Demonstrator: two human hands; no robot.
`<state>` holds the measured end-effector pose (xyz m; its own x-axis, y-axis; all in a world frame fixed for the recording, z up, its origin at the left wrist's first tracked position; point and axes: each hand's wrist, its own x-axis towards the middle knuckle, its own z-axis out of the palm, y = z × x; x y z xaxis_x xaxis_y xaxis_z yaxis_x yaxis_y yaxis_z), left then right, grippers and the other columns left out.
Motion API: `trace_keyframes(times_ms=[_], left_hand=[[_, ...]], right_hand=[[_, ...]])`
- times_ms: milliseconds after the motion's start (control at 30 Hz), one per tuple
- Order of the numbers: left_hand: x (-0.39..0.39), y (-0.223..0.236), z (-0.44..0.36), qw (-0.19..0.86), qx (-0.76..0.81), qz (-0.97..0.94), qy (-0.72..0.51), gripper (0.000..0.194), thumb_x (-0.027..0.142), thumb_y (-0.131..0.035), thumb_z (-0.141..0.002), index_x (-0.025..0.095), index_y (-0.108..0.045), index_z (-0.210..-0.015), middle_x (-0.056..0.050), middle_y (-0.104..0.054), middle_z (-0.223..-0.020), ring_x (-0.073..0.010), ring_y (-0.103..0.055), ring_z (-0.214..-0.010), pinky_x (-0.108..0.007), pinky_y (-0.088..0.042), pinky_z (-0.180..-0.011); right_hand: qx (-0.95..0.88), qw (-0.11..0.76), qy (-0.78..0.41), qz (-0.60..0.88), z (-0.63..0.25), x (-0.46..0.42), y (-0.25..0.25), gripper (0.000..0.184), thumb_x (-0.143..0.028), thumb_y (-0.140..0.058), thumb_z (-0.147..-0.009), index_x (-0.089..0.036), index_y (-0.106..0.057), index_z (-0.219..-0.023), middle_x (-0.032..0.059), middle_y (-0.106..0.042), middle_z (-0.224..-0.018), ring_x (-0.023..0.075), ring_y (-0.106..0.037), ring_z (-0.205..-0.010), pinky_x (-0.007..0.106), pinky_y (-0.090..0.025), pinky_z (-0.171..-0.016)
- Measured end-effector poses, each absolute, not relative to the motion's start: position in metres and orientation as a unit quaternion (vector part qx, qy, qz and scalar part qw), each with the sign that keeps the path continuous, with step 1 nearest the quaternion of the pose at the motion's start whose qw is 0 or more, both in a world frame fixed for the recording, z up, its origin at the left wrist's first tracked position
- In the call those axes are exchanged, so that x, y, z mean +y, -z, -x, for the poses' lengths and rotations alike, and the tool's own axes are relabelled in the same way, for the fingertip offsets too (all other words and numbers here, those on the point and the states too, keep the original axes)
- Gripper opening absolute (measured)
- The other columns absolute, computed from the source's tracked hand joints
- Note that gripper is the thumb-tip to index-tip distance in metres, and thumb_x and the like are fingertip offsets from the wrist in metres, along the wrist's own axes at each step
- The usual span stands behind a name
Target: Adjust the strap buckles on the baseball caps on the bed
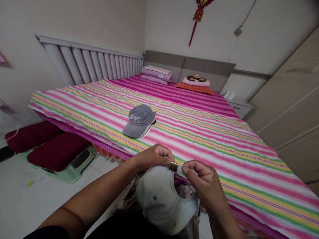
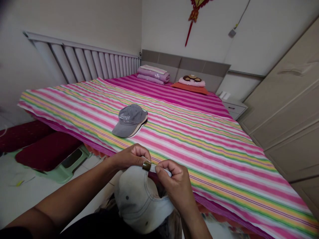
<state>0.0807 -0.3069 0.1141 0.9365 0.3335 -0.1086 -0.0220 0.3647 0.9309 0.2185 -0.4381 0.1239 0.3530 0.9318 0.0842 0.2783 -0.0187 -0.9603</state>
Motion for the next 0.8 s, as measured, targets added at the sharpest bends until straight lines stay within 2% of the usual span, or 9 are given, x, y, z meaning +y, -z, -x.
trace_keyframes(times_ms=[200,400,600,800], left_hand=[[-0.309,-0.113,-0.082,0.820,0.149,-0.541,-0.116,0.022,0.027,-0.074,-0.059,0.009,-0.064,-0.067,0.001,-0.057,-0.052,-0.0027,-0.043,-0.038,-0.014,-0.031,-0.038],[-0.313,-0.112,-0.084,0.818,0.137,-0.532,-0.170,0.025,0.024,-0.076,-0.056,0.010,-0.065,-0.074,-0.002,-0.062,-0.061,-0.0055,-0.052,-0.049,-0.015,-0.037,-0.046],[-0.315,-0.105,-0.087,0.795,0.146,-0.533,-0.249,0.021,0.021,-0.076,-0.054,0.009,-0.063,-0.066,-0.001,-0.060,-0.057,-0.0058,-0.052,-0.048,-0.016,-0.039,-0.048],[-0.315,-0.102,-0.086,0.815,0.145,-0.514,-0.226,0.021,0.023,-0.074,-0.055,0.009,-0.065,-0.069,-0.003,-0.062,-0.060,-0.0072,-0.053,-0.050,-0.018,-0.039,-0.049]], right_hand=[[-0.444,0.535,-0.356,0.624,-0.218,-0.436,-0.120,0.025,-0.038,-0.060,-0.070,-0.014,-0.058,-0.062,-0.0036,-0.041,-0.051,0.0078,-0.031,-0.049,0.021,-0.026,-0.045],[-0.452,0.542,-0.369,0.605,-0.219,-0.437,-0.117,0.024,-0.036,-0.060,-0.070,-0.014,-0.057,-0.061,-0.0045,-0.038,-0.050,0.0072,-0.029,-0.048,0.021,-0.025,-0.044],[-0.444,0.543,-0.387,0.599,-0.219,-0.435,-0.117,0.024,-0.037,-0.060,-0.070,-0.014,-0.057,-0.061,-0.0044,-0.039,-0.051,0.0074,-0.030,-0.048,0.021,-0.025,-0.044],[-0.398,0.572,-0.401,0.595,-0.218,-0.431,-0.111,0.024,-0.037,-0.063,-0.067,-0.014,-0.058,-0.062,-0.0059,-0.036,-0.048,0.0061,-0.024,-0.045,0.021,-0.019,-0.041]])
